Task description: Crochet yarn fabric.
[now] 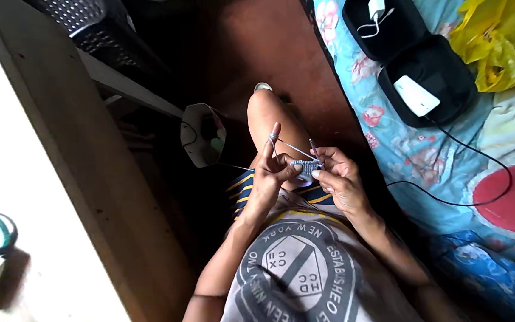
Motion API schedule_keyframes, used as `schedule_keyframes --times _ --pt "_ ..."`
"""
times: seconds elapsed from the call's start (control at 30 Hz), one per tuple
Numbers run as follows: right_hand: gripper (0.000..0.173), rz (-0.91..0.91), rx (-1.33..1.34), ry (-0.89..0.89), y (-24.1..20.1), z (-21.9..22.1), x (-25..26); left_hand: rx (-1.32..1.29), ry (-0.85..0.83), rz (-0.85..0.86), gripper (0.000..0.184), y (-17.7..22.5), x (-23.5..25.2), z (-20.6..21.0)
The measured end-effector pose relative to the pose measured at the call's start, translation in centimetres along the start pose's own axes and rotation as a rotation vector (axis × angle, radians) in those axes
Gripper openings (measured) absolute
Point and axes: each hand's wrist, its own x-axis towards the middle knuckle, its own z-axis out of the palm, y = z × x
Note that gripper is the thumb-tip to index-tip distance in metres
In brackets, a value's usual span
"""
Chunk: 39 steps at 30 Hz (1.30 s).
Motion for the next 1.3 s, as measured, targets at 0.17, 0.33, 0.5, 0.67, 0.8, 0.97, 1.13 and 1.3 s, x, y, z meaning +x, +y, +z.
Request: schedule_keyframes --times 0.17,0.33,0.5,0.67,0.8,0.97,1.13,1.3 --pt "0.040 -0.047 0.004 -0.041 -0.35 0.30 -0.09 -0.185 0.062 -0.069 0.082 -0.03 -0.41 0.13" --pt "0.041 -0.032 0.032 -0.052 -0.53 0.43 -0.12 -0.215 0.098 -0.064 0.075 0.10 -0.65 0.14" --pt "0.040 -0.059 -0.010 -0.034 -0.43 0.27 -0.31 -0.121 0.024 0.007 0.082 0.33 -0.81 0.03" --pt "0.041 -0.096 -0.080 -0.026 -0.58 0.42 -0.55 -0.095 0.035 0.004 0.080 0.40 -0.89 0.05" --pt "0.041 -0.086 -0.082 -0.021 -0.48 0.51 -0.56 -0.111 0.050 -0.011 0.078 0.31 -1.04 -0.04" --pt "0.041 -0.059 -0.046 -0.024 -0.57 0.38 -0.59 -0.117 0.045 -0.001 0.079 0.16 -0.96 -0.08" --pt "0.041 -0.068 -0.038 -0.022 -0.38 0.32 -0.59 -0.112 0.052 -0.005 0.079 0.15 -0.93 0.00" --pt "0.040 -0.056 -0.046 -0.019 -0.40 0.38 -0.60 -0.119 0.054 -0.011 0.078 0.14 -0.96 -0.04"
